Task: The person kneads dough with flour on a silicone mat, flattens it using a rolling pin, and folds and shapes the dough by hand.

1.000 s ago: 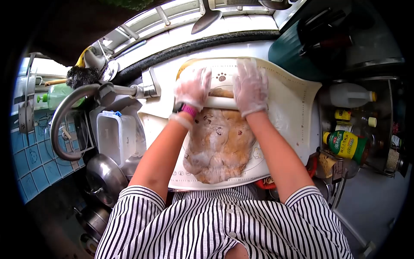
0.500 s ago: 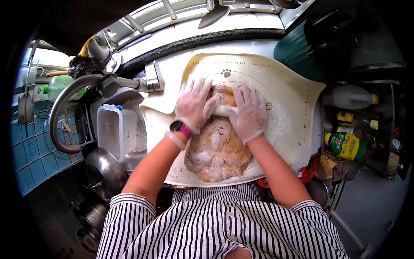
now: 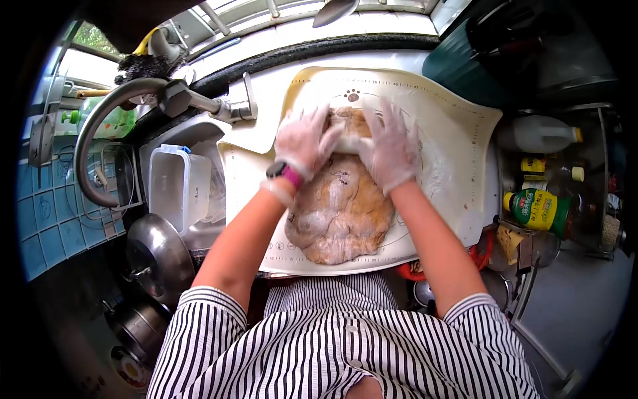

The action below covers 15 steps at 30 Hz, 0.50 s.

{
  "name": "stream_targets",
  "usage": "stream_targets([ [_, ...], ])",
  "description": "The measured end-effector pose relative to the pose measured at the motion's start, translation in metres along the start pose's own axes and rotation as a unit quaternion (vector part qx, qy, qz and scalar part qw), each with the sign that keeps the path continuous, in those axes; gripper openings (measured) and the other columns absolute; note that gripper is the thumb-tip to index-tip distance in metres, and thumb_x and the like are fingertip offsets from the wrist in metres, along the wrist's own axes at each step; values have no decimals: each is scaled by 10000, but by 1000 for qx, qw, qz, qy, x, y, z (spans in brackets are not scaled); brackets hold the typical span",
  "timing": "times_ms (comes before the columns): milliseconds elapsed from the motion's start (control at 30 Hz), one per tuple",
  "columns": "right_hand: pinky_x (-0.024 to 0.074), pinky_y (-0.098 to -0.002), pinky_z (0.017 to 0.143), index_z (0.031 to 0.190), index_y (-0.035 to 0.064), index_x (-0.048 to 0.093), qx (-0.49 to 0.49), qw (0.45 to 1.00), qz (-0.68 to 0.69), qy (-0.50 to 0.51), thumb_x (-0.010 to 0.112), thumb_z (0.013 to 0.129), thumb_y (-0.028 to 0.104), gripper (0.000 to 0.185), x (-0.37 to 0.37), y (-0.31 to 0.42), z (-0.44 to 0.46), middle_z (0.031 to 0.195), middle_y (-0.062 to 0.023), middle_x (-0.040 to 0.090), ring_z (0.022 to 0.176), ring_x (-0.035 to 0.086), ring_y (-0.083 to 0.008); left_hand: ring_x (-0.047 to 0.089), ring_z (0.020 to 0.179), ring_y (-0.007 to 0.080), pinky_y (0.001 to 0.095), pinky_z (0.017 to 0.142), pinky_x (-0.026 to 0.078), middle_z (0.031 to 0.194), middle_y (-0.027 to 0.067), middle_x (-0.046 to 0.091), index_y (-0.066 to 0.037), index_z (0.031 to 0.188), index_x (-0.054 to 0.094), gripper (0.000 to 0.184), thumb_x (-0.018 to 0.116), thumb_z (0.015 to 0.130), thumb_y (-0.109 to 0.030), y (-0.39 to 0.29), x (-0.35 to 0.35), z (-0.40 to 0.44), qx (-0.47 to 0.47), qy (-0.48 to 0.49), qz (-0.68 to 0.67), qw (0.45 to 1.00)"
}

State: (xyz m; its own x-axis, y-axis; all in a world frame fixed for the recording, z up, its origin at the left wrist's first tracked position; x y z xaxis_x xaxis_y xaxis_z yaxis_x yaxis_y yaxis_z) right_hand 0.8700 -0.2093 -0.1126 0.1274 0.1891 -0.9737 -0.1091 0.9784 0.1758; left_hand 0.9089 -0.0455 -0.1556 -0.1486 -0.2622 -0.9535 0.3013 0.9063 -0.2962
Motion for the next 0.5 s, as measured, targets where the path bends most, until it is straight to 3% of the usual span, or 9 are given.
stream_targets([
  [67, 239, -633, 1260, 1571, 243, 519, -6, 1000, 4, 27, 593, 1010, 572, 655, -8, 8, -40, 1639, -132, 445, 1542, 385, -350, 482, 1477, 386, 524, 1275, 318, 1580, 187, 546, -96, 1644, 393, 769, 331, 1098, -634, -15, -16, -45, 36, -89, -8, 995],
  [100, 311, -612, 1209, 1561, 238, 530, -46, 999, -1, 16, 634, 1002, 524, 637, -4, 11, -62, 1575, -118, 496, 1475, 449, -339, 390, 1544, 409, 517, 1298, 269, 1586, 210, 535, -80, 1647, 389, 748, 323, 1109, -596, -17, -22, -65, 47, -78, -62, 994],
  [133, 382, -592, 1158, 1551, 233, 540, -87, 996, -8, 4, 675, 994, 476, 623, -8, 14, -72, 1510, -105, 547, 1408, 513, -328, 399, 1541, 401, 502, 1300, 272, 1644, 189, 471, -47, 1613, 443, 721, 369, 1107, -555, -12, -25, -77, 3, -11, -171, 985],
  [200, 424, -554, 1094, 1535, 219, 553, -74, 995, 22, 64, 715, 970, 413, 619, -1, 1, -76, 1407, -92, 585, 1305, 556, -312, 455, 1507, 375, 448, 1281, 341, 1604, 188, 511, -20, 1516, 548, 542, 456, 1127, -386, 10, -29, -90, -39, -98, -483, 869],
  [267, 466, -517, 1030, 1519, 204, 567, -59, 989, 52, 124, 756, 947, 350, 619, 6, -12, -79, 1303, -79, 623, 1202, 600, -297, 503, 1463, 341, 416, 1238, 407, 1525, 190, 572, -20, 1466, 582, 440, 478, 1125, -278, 34, -22, -85, -42, -120, -445, 887],
  [333, 485, -484, 971, 1479, 174, 592, -55, 993, 35, 97, 792, 901, 285, 622, 2, -33, -79, 1165, -71, 633, 1063, 609, -289, 551, 1419, 308, 385, 1195, 474, 1446, 193, 633, -19, 1416, 616, 349, 500, 1124, -170, 75, 13, -59, -42, -139, -408, 901],
  [367, 481, -485, 986, 1445, 145, 606, -66, 995, 58, 40, 775, 901, 241, 577, -9, -52, -85, 1163, -121, 629, 1098, 600, -327, 596, 1351, 280, 375, 1146, 519, 1370, 196, 665, -21, 1394, 622, 315, 494, 1121, -112, 92, 46, -36, 25, -128, -393, 910],
  [467, 482, -496, 999, 1444, 129, 605, -32, 999, -33, -18, 747, 913, 191, 553, -7, -117, -106, 1183, -163, 621, 1124, 587, -360, 672, 1190, 311, 401, 1052, 537, 1257, 186, 715, -5, 1333, 660, 411, 513, 1111, -318, 103, 62, -9, -86, -43, -457, 884],
  [500, 458, -510, 1048, 1452, 106, 599, 35, 999, -28, 2, 731, 924, 185, 550, -5, -143, -110, 1236, -185, 622, 1176, 574, -382, 698, 1136, 321, 410, 1020, 543, 1220, 183, 731, 0, 1313, 673, 464, 519, 1108, -387, 99, 63, -1, -116, -24, -470, 875],
])
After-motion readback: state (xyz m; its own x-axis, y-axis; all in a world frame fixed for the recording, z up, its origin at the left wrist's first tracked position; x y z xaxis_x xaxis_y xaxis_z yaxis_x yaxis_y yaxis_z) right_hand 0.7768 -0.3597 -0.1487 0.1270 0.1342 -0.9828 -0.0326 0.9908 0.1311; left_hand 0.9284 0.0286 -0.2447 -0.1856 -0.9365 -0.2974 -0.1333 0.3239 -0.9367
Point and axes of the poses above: each hand's wrist, its own z-axis towards the middle knuckle, its own x-axis out of the palm, y = z × x, the point moved 10 cm from there along z, towards the middle knuckle
